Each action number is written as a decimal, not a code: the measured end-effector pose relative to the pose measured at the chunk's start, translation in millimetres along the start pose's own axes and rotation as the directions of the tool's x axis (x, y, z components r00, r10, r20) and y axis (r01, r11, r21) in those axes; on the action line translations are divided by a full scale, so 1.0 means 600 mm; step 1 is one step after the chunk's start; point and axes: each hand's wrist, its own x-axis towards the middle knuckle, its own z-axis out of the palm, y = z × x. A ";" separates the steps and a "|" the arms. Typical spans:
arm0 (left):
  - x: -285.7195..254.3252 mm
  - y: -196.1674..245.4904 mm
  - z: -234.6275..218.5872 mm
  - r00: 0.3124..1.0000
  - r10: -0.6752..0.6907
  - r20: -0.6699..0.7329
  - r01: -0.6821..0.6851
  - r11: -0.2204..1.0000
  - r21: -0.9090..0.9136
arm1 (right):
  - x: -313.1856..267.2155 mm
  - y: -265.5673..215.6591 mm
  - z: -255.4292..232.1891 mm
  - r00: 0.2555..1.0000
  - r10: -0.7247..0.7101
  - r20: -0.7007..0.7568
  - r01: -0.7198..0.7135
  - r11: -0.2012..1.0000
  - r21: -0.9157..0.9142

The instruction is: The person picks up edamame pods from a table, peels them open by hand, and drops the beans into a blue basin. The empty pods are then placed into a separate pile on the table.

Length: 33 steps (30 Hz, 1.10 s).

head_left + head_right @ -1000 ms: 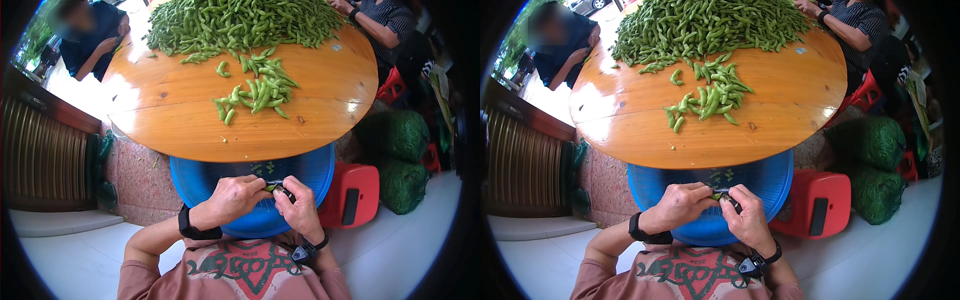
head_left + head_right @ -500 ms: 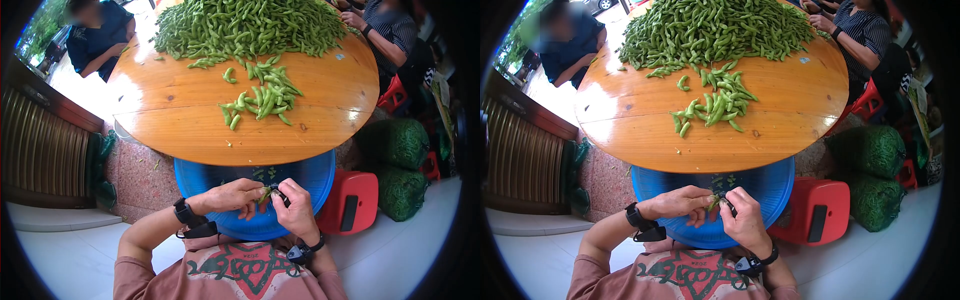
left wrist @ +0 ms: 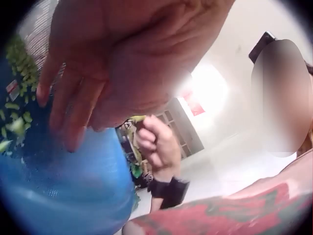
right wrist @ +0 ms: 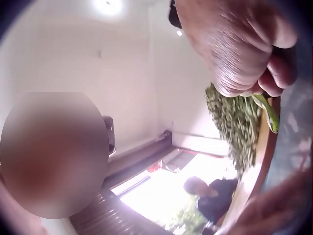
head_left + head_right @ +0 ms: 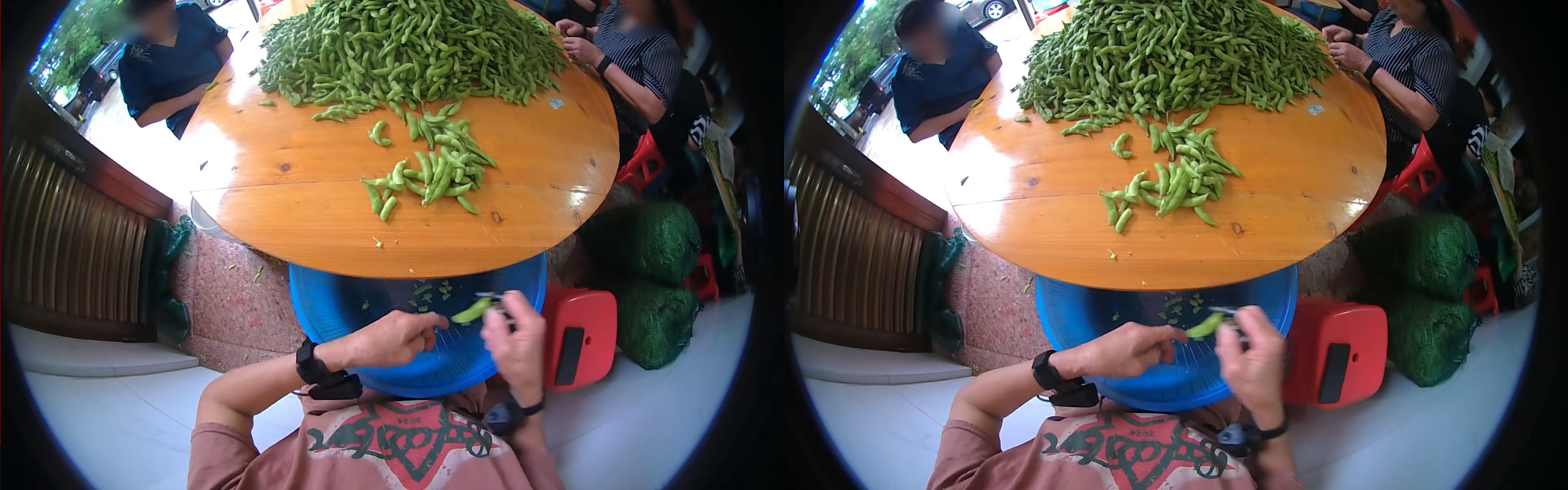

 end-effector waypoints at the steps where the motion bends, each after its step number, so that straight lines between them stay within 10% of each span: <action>1: -0.009 0.009 -0.001 0.998 0.056 -0.001 -0.052 0.939 0.339 | -0.004 -0.001 -0.030 0.997 0.059 -0.053 -0.059 0.998 0.009; 3: -0.013 0.045 -0.031 0.998 0.007 0.059 -0.033 0.888 0.459 | -0.012 0.013 -0.093 0.967 -0.057 -0.246 -0.008 0.967 -0.256; 5: -0.012 0.084 -0.075 0.933 0.325 -0.156 -0.215 0.849 0.483 | -0.020 0.017 -0.149 0.959 -0.155 -0.236 -0.005 0.827 -0.562; 7: 0.008 0.104 -0.119 0.808 0.401 -0.431 -0.004 0.735 0.678 | -0.028 0.024 -0.174 0.970 -0.103 -0.220 -0.076 0.733 -0.676; 16: 0.069 0.075 -0.158 0.697 0.406 -0.591 0.298 0.586 0.754 | -0.004 -0.006 -0.088 0.964 -0.171 -0.204 0.055 0.879 -0.474; 21: 0.054 0.068 -0.159 0.693 0.516 -0.503 0.217 0.516 0.829 | 0.012 -0.021 -0.028 0.956 -0.289 -0.058 0.255 0.909 -0.328; 23: 0.039 0.080 -0.134 0.667 0.608 -0.431 0.117 0.485 0.867 | 0.008 -0.032 -0.012 0.994 -0.111 0.004 0.110 0.983 -0.144; 24: 0.024 0.101 -0.102 0.804 0.315 -0.505 -0.035 0.872 0.488 | 0.008 -0.037 0.009 0.995 0.037 0.088 -0.050 0.987 0.155; 25: 0.012 0.109 -0.078 0.916 0.028 -0.401 -0.054 0.997 -0.053 | 0.005 -0.042 0.020 0.981 0.093 0.169 -0.145 0.935 0.325; 26: 0.010 0.101 -0.056 0.916 0.047 -0.399 -0.123 0.978 -0.167 | 0.004 -0.042 0.031 0.965 0.119 0.233 -0.217 0.862 0.458; 33: 0.016 0.057 0.009 0.834 0.104 -0.542 -0.287 0.921 -0.265 | 0.014 -0.030 0.056 0.902 0.150 0.404 -0.403 0.627 0.667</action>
